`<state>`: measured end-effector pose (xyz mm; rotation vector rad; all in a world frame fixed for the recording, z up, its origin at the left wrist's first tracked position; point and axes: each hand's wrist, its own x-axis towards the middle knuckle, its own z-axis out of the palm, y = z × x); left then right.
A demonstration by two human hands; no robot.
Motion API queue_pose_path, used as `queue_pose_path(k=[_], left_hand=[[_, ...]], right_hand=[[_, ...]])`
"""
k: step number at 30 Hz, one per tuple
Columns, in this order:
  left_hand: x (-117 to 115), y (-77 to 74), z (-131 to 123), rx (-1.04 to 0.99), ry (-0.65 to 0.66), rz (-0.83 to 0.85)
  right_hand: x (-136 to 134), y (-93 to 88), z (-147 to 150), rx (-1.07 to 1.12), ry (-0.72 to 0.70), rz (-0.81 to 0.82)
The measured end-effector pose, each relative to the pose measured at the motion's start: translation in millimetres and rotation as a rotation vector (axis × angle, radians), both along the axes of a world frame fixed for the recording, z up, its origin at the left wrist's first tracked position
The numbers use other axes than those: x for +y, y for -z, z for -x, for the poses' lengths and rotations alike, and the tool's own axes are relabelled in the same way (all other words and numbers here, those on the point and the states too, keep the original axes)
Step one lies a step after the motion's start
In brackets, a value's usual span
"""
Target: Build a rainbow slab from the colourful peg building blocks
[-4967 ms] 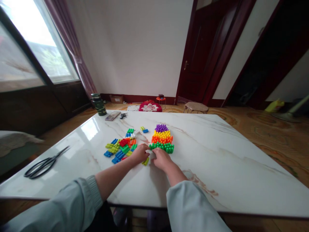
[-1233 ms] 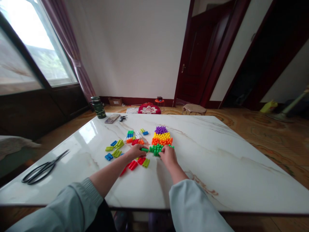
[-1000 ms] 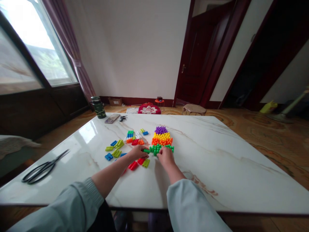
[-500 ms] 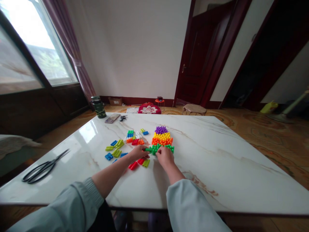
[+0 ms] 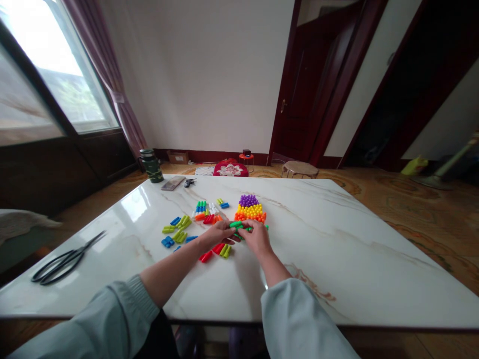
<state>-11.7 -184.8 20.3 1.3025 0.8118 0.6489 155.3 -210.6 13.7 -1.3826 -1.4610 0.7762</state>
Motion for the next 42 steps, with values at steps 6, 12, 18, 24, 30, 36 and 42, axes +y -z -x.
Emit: queue_pose_path(k=[6, 12, 18, 24, 30, 36, 42], left_hand=[[-1.4, -1.9, -1.7, 0.468, 0.048, -0.38], [4.5, -2.3, 18.5, 0.9, -0.062, -0.706], [5.9, 1.4, 24.6, 1.032, -0.04, -0.781], [1.5, -0.2, 18.1, 1.028, 0.031, -0.803], [-1.4, -0.3, 14.7, 0.954, 0.122, -0.844], [-6.0, 2.5, 10.2, 0.803, 0.262, -0.887], [-11.0, 3.2, 6.1, 0.763, 0.331, -0.87]], right_hand=[[-3.4, -13.3, -2.8, 0.02, 0.041, -0.108], [-1.5, -6.7, -27.1, -0.415, 0.148, -0.043], [-0.5, 5.3, -30.2, -0.695, 0.117, 0.146], [4.9, 10.7, -22.5, -0.751, 0.108, 0.133], [-1.8, -5.2, -29.1, -0.735, 0.187, 0.121], [-11.5, -11.3, -44.9, -0.754, 0.044, 0.339], [-9.0, -0.9, -46.4, -0.78, 0.042, 0.375]])
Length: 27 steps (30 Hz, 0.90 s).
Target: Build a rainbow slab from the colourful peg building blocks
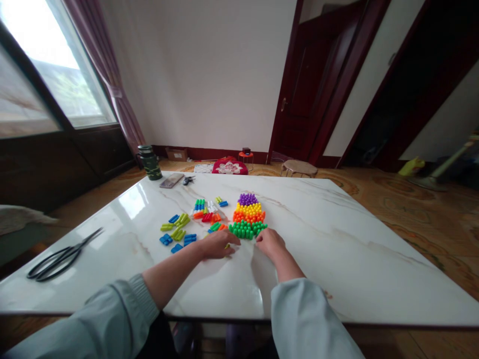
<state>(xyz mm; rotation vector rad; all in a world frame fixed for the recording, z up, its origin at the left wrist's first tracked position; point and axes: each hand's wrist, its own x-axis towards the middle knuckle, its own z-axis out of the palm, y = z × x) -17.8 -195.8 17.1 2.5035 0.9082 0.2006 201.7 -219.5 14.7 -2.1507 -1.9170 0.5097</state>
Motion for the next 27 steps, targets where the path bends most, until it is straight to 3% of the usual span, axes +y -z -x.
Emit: queue_pose_path(k=[10, 15, 19, 27], left_hand=[[2.5, 6.2, 1.3, -0.016, 0.022, -0.032], [1.3, -2.9, 0.4, 0.038, 0.003, -0.122], [9.7, -13.2, 12.1, 0.064, -0.317, -0.172], [59.8, -14.3, 77.5, 0.09, -0.818, -0.27]], right_hand=[[-1.9, -6.4, 7.2, -0.06, -0.014, 0.008], [-2.2, -6.2, 11.8, -0.013, -0.102, -0.014], [-3.8, -11.1, 20.7, -0.023, -0.133, 0.032], [-19.7, -33.7, 67.5, -0.044, -0.21, -0.012]])
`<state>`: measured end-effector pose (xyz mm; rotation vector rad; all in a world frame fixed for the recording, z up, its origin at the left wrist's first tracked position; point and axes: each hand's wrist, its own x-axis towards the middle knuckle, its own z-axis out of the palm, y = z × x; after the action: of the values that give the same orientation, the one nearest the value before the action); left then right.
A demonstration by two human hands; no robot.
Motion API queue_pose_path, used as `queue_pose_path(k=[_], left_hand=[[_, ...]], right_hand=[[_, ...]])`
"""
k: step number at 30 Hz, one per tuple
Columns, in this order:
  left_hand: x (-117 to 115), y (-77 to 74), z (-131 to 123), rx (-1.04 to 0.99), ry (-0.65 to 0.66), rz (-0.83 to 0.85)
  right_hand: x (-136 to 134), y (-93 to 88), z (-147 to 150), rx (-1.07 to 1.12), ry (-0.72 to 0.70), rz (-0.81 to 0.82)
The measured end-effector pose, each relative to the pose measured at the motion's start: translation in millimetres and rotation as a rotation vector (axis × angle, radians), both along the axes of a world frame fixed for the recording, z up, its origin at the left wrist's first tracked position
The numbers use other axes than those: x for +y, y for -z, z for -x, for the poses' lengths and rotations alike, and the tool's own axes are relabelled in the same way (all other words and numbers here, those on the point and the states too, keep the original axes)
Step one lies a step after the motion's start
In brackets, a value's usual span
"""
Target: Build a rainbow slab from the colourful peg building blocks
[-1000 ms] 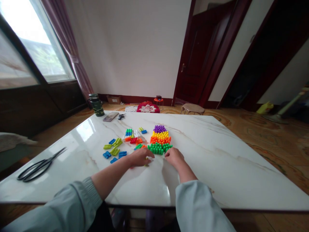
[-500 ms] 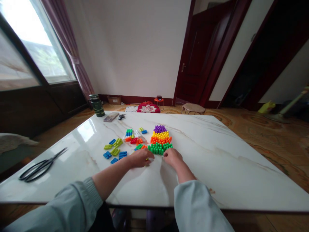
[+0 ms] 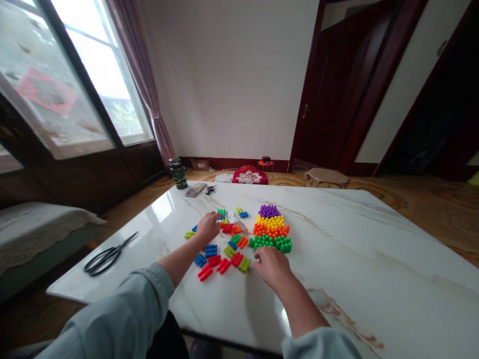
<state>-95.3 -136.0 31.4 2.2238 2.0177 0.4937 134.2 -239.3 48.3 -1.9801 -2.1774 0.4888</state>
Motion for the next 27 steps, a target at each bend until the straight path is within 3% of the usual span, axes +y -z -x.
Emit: queue_pose_path(k=[6, 14, 20, 27], left_hand=[[51.8, 4.9, 8.9, -0.005, -0.171, 0.055], [94.5, 27.6, -8.7, -0.007, -0.21, 0.176], [102.4, 32.1, -14.2, -0.049, -0.236, 0.158], [83.9, 21.1, -14.3, -0.253, -0.225, 0.047]], right_hand=[[-13.0, -10.0, 27.8, 0.033, -0.081, -0.062], [-14.1, -3.4, 19.0, 0.034, -0.074, 0.015], [-13.4, -9.8, 13.3, 0.065, -0.048, -0.022], [-12.4, -14.9, 15.5, 0.155, 0.007, -0.073]])
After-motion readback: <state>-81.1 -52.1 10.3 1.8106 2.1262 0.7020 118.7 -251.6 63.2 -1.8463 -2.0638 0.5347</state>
